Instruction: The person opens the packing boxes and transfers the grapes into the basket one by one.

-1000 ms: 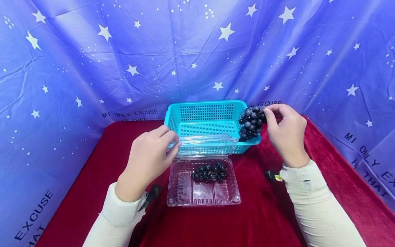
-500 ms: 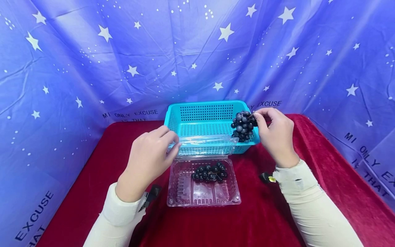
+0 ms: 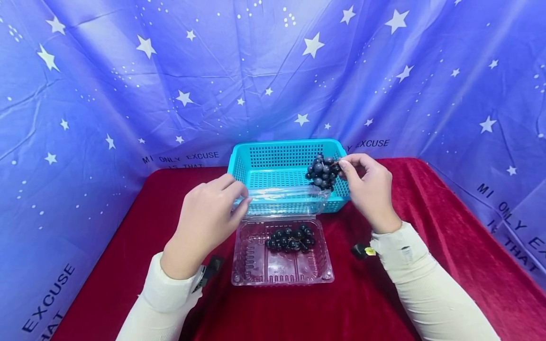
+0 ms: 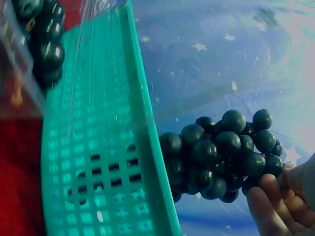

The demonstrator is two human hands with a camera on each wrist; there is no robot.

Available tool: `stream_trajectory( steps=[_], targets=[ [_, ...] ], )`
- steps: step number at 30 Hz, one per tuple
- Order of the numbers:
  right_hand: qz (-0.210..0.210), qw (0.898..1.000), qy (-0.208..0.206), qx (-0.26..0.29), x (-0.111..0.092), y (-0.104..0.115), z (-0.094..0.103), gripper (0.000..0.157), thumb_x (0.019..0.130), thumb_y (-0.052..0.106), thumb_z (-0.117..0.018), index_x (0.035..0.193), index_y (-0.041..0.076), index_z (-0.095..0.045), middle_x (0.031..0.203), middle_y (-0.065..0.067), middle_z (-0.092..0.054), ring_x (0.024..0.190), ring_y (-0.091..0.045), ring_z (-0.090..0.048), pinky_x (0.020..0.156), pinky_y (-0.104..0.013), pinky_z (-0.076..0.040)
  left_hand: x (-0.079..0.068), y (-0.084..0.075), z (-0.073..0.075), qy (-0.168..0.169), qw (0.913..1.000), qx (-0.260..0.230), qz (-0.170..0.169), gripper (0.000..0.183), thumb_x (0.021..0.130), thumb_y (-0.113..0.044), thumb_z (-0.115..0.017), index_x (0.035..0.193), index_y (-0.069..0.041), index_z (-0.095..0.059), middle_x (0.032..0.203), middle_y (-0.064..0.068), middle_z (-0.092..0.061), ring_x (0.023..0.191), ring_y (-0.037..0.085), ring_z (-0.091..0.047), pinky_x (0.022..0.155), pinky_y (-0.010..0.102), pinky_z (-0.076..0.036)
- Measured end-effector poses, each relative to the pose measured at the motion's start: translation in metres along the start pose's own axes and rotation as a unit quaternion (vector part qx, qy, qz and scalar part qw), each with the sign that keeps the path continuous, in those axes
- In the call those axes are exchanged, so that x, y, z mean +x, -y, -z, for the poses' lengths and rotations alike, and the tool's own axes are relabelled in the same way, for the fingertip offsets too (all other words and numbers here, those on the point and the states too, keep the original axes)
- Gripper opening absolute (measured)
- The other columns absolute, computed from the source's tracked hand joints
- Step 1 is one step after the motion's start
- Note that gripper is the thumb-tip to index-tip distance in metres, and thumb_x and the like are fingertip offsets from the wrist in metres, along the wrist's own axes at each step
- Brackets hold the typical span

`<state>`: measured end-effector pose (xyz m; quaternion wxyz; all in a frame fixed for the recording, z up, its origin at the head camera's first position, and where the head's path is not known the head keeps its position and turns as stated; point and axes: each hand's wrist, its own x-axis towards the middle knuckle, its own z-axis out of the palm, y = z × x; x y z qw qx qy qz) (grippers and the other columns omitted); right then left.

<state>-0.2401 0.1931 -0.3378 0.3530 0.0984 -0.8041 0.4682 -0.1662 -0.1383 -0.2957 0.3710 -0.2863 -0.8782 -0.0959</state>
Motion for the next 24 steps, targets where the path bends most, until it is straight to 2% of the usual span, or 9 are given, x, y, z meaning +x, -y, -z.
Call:
stream_trajectory(
  steps=[6, 10, 13, 20, 24],
  targets=[
    [-0.063, 0.991, 0.048, 0.107, -0.003, 0.0, -0.007, 0.018, 0.098, 0.018, -0.071, 0.103, 0.0, -0.075, 0.086, -0.019, -0.074, 0.072, -0.008, -0.073, 0.073, -0.021, -0.061, 0.0, 0.0, 0.0, 0.0, 1.0, 0.0, -0.001, 0.005, 0.09, -0.02, -0.076, 0.087, -0.016, -0.074, 0.081, -0.003, -0.066, 0.061, 0.016, -0.059, 0.052, 0.03, -0.047],
    [-0.08, 0.986, 0.075, 0.125, -0.004, -0.005, -0.011, 0.019, 0.099, 0.017, -0.07, 0.104, -0.002, -0.074, 0.089, -0.02, -0.074, 0.075, -0.01, -0.075, 0.076, -0.023, -0.062, 0.0, 0.0, 0.0, -0.001, 1.0, -0.001, -0.002, 0.005, 0.09, -0.019, -0.076, 0.087, -0.016, -0.074, 0.081, -0.003, -0.066, 0.06, 0.016, -0.058, 0.052, 0.03, -0.046],
    [-0.082, 0.988, 0.081, 0.106, -0.004, -0.009, -0.013, 0.019, 0.099, 0.017, -0.07, 0.103, -0.001, -0.074, 0.09, -0.02, -0.075, 0.075, -0.01, -0.075, 0.075, -0.022, -0.061, 0.0, 0.0, 0.0, -0.002, 1.0, -0.001, -0.002, 0.005, 0.09, -0.019, -0.076, 0.087, -0.016, -0.074, 0.081, -0.003, -0.065, 0.06, 0.015, -0.057, 0.051, 0.03, -0.046],
    [-0.074, 0.993, 0.087, -0.001, -0.004, -0.02, -0.014, 0.016, 0.1, 0.019, -0.07, 0.103, 0.005, -0.077, 0.089, -0.014, -0.078, 0.077, -0.018, -0.076, 0.067, -0.015, -0.056, 0.0, 0.001, 0.0, 0.0, 1.0, 0.0, -0.001, 0.005, 0.09, -0.019, -0.076, 0.087, -0.016, -0.074, 0.082, -0.003, -0.066, 0.061, 0.016, -0.059, 0.052, 0.03, -0.047],
    [-0.061, 0.993, 0.09, -0.035, -0.005, -0.024, -0.014, 0.014, 0.1, 0.019, -0.07, 0.101, 0.008, -0.077, 0.087, -0.011, -0.078, 0.078, -0.025, -0.076, 0.063, -0.013, -0.053, 0.0, 0.0, 0.0, -0.001, 1.0, 0.0, -0.002, 0.004, 0.09, -0.019, -0.076, 0.087, -0.016, -0.074, 0.082, -0.004, -0.066, 0.062, 0.015, -0.06, 0.052, 0.031, -0.048]
  ],
)
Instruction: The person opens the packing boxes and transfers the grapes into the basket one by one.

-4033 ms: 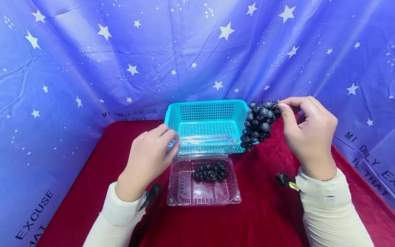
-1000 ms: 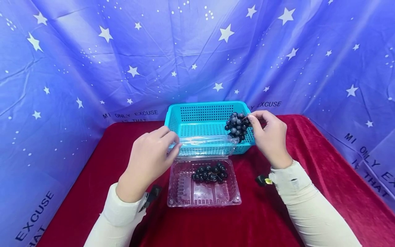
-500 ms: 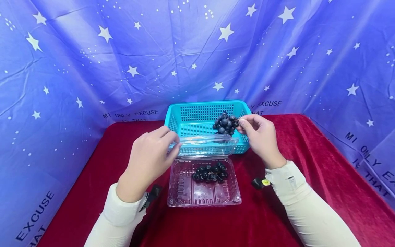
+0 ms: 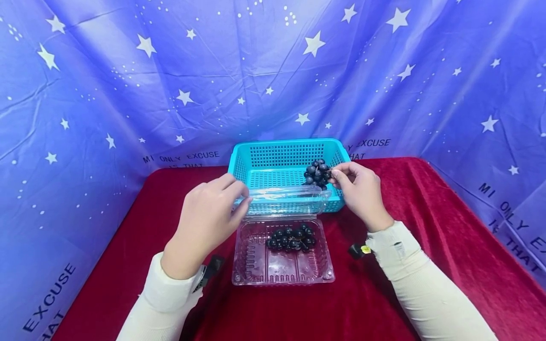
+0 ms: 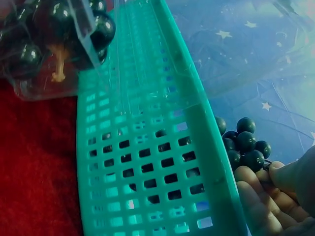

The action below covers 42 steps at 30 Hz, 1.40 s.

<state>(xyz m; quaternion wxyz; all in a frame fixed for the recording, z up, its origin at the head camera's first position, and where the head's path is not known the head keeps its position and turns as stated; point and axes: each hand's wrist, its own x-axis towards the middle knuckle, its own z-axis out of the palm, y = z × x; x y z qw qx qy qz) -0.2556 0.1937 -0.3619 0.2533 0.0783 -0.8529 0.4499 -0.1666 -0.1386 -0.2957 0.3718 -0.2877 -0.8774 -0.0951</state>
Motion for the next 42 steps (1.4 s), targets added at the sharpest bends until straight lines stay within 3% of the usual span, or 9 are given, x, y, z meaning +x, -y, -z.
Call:
stream_trajectory(
  steps=[10, 17, 21, 27, 35, 42],
  targets=[
    [0.003, 0.998, 0.011, -0.064, 0.002, -0.006, 0.005, 0.011, 0.099, 0.017, -0.07, 0.101, 0.008, -0.076, 0.087, -0.01, -0.079, 0.079, -0.023, -0.077, 0.064, -0.011, -0.049, 0.001, -0.001, 0.0, -0.001, 1.0, -0.002, -0.001, 0.004, 0.09, -0.019, -0.075, 0.088, -0.016, -0.074, 0.083, -0.003, -0.067, 0.062, 0.016, -0.06, 0.053, 0.031, -0.048],
    [0.058, 0.99, 0.001, -0.126, 0.003, -0.011, 0.009, 0.01, 0.098, 0.013, -0.07, 0.101, 0.006, -0.077, 0.084, -0.011, -0.076, 0.069, -0.025, -0.064, 0.065, -0.036, -0.045, 0.001, -0.001, 0.0, -0.003, 1.0, -0.003, -0.001, 0.004, 0.09, -0.018, -0.076, 0.087, -0.016, -0.074, 0.084, -0.003, -0.067, 0.063, 0.016, -0.06, 0.053, 0.031, -0.048],
    [0.074, 0.984, 0.021, -0.158, 0.004, -0.012, 0.01, 0.009, 0.097, 0.012, -0.071, 0.1, 0.006, -0.077, 0.084, -0.01, -0.075, 0.066, -0.024, -0.058, 0.064, -0.039, -0.044, 0.001, -0.001, 0.0, -0.002, 1.0, -0.003, -0.001, 0.004, 0.09, -0.018, -0.076, 0.088, -0.016, -0.074, 0.084, -0.003, -0.067, 0.063, 0.016, -0.06, 0.053, 0.03, -0.047],
    [0.097, 0.975, 0.059, -0.193, 0.004, -0.011, 0.01, 0.008, 0.096, 0.012, -0.072, 0.098, 0.006, -0.077, 0.081, -0.009, -0.074, 0.065, -0.022, -0.06, 0.065, -0.04, -0.047, 0.001, -0.001, 0.0, -0.001, 1.0, -0.003, 0.001, 0.003, 0.09, -0.018, -0.076, 0.088, -0.017, -0.074, 0.083, -0.004, -0.066, 0.063, 0.015, -0.06, 0.053, 0.031, -0.047],
    [0.116, 0.97, 0.068, -0.203, 0.002, -0.008, 0.011, 0.006, 0.095, 0.008, -0.072, 0.097, 0.004, -0.076, 0.083, -0.012, -0.074, 0.068, -0.026, -0.06, 0.067, -0.043, -0.049, 0.0, -0.001, -0.001, -0.002, 1.0, -0.002, 0.001, 0.003, 0.09, -0.018, -0.076, 0.087, -0.017, -0.074, 0.083, -0.004, -0.066, 0.063, 0.016, -0.06, 0.053, 0.031, -0.047],
    [0.135, 0.962, 0.071, -0.226, 0.001, -0.012, 0.006, 0.007, 0.094, 0.008, -0.071, 0.095, 0.002, -0.075, 0.091, -0.015, -0.076, 0.078, -0.032, -0.069, 0.076, -0.052, -0.056, 0.0, -0.001, -0.001, 0.002, 1.0, -0.001, 0.001, 0.003, 0.09, -0.018, -0.076, 0.088, -0.016, -0.074, 0.083, -0.004, -0.066, 0.062, 0.016, -0.059, 0.053, 0.031, -0.048]
  ],
)
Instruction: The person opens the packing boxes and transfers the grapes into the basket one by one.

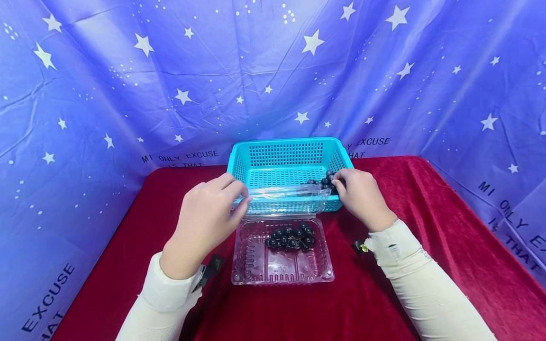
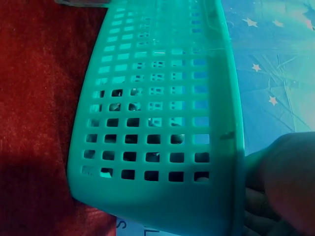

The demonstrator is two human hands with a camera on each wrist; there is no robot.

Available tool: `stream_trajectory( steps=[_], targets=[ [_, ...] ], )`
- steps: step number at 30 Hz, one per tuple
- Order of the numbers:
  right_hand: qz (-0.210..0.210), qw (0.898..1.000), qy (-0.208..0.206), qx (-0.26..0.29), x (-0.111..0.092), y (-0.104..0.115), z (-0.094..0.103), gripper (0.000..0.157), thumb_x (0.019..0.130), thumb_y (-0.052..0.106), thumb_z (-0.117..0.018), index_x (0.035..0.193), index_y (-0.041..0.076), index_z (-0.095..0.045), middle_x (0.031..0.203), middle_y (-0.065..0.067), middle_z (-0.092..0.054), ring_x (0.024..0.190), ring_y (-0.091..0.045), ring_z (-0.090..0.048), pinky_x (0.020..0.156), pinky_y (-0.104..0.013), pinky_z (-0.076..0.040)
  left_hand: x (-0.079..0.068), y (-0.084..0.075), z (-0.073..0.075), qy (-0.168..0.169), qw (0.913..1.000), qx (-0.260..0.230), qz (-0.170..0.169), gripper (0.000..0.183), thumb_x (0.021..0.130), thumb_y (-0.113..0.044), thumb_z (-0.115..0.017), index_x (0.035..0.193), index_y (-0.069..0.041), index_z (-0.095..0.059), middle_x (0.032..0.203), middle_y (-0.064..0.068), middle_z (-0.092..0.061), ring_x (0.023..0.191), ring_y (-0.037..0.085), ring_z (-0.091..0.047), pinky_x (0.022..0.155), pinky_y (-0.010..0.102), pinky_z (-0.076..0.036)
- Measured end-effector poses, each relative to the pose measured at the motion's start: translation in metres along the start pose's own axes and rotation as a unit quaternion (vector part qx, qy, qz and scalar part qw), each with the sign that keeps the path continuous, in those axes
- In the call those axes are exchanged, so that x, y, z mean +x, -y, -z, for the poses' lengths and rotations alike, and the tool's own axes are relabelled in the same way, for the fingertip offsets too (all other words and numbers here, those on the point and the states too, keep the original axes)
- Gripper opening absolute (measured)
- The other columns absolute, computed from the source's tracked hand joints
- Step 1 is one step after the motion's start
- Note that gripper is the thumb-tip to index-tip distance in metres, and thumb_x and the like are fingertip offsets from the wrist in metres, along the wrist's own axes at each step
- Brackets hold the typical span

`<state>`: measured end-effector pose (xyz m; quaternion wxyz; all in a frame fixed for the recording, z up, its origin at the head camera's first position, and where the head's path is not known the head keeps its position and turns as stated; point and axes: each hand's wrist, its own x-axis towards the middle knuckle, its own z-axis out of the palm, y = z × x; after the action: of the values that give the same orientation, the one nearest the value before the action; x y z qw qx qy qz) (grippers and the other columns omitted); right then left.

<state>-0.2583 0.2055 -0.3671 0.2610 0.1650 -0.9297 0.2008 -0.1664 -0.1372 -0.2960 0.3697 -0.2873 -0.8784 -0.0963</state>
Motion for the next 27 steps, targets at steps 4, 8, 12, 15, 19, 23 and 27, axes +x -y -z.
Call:
stream_trajectory(
  steps=[4, 8, 12, 15, 19, 23, 27],
  targets=[
    [0.004, 1.0, 0.006, -0.012, -0.0015, 0.0004, -0.0019, 0.009, 0.094, 0.01, -0.07, 0.094, 0.003, -0.075, 0.092, -0.014, -0.075, 0.082, -0.034, -0.07, 0.077, -0.054, -0.056, 0.0, -0.0001, 0.0003, 0.001, 1.0, -0.001, 0.0, 0.003, 0.09, -0.018, -0.076, 0.088, -0.016, -0.074, 0.083, -0.004, -0.066, 0.063, 0.016, -0.06, 0.053, 0.031, -0.048],
    [0.016, 0.999, 0.011, -0.025, -0.0025, 0.0007, -0.0025, 0.01, 0.093, 0.011, -0.069, 0.094, 0.004, -0.076, 0.091, -0.013, -0.075, 0.081, -0.034, -0.071, 0.075, -0.054, -0.056, -0.0001, -0.0001, 0.0003, 0.0, 1.0, -0.002, 0.0, 0.003, 0.09, -0.018, -0.076, 0.088, -0.016, -0.074, 0.083, -0.004, -0.066, 0.063, 0.016, -0.06, 0.053, 0.031, -0.047],
    [0.029, 0.999, 0.014, -0.038, -0.0025, 0.0007, -0.0019, 0.01, 0.091, 0.012, -0.069, 0.093, 0.005, -0.076, 0.09, -0.011, -0.075, 0.082, -0.032, -0.07, 0.073, -0.053, -0.056, -0.0003, -0.0001, 0.0003, -0.001, 1.0, -0.003, 0.0, 0.003, 0.09, -0.018, -0.076, 0.088, -0.016, -0.074, 0.083, -0.004, -0.067, 0.063, 0.016, -0.06, 0.053, 0.031, -0.048],
    [0.037, 0.998, 0.016, -0.051, -0.0022, 0.0003, -0.0013, 0.012, 0.092, 0.014, -0.07, 0.093, 0.006, -0.077, 0.091, -0.01, -0.076, 0.085, -0.033, -0.067, 0.074, -0.051, -0.056, -0.0004, 0.0001, 0.0004, -0.001, 1.0, -0.002, -0.001, 0.003, 0.09, -0.018, -0.076, 0.088, -0.016, -0.074, 0.083, -0.004, -0.067, 0.063, 0.016, -0.06, 0.053, 0.031, -0.048],
    [0.047, 0.997, 0.02, -0.06, -0.002, -0.0017, -0.0007, 0.013, 0.092, 0.016, -0.07, 0.092, 0.006, -0.078, 0.091, -0.01, -0.076, 0.084, -0.034, -0.063, 0.073, -0.05, -0.054, -0.0001, -0.0004, 0.0004, -0.001, 1.0, -0.001, -0.002, 0.003, 0.09, -0.018, -0.076, 0.088, -0.016, -0.074, 0.083, -0.003, -0.067, 0.062, 0.016, -0.06, 0.053, 0.031, -0.048],
    [0.052, 0.996, 0.028, -0.064, -0.0013, -0.0025, -0.0003, 0.015, 0.093, 0.016, -0.066, 0.09, 0.005, -0.077, 0.088, -0.01, -0.075, 0.081, -0.035, -0.062, 0.073, -0.05, -0.052, -0.0001, -0.0005, 0.0006, 0.001, 1.0, 0.001, -0.003, 0.004, 0.09, -0.018, -0.076, 0.088, -0.016, -0.074, 0.082, -0.003, -0.066, 0.062, 0.016, -0.06, 0.053, 0.031, -0.048],
    [0.051, 0.996, 0.036, -0.068, -0.0005, -0.0036, 0.0, 0.02, 0.093, 0.016, -0.061, 0.087, 0.006, -0.078, 0.085, -0.008, -0.075, 0.079, -0.036, -0.062, 0.072, -0.051, -0.05, 0.0, -0.0004, 0.0008, 0.002, 1.0, 0.002, -0.002, 0.004, 0.09, -0.018, -0.076, 0.088, -0.016, -0.074, 0.083, -0.003, -0.066, 0.062, 0.016, -0.06, 0.053, 0.031, -0.048]
  ],
)
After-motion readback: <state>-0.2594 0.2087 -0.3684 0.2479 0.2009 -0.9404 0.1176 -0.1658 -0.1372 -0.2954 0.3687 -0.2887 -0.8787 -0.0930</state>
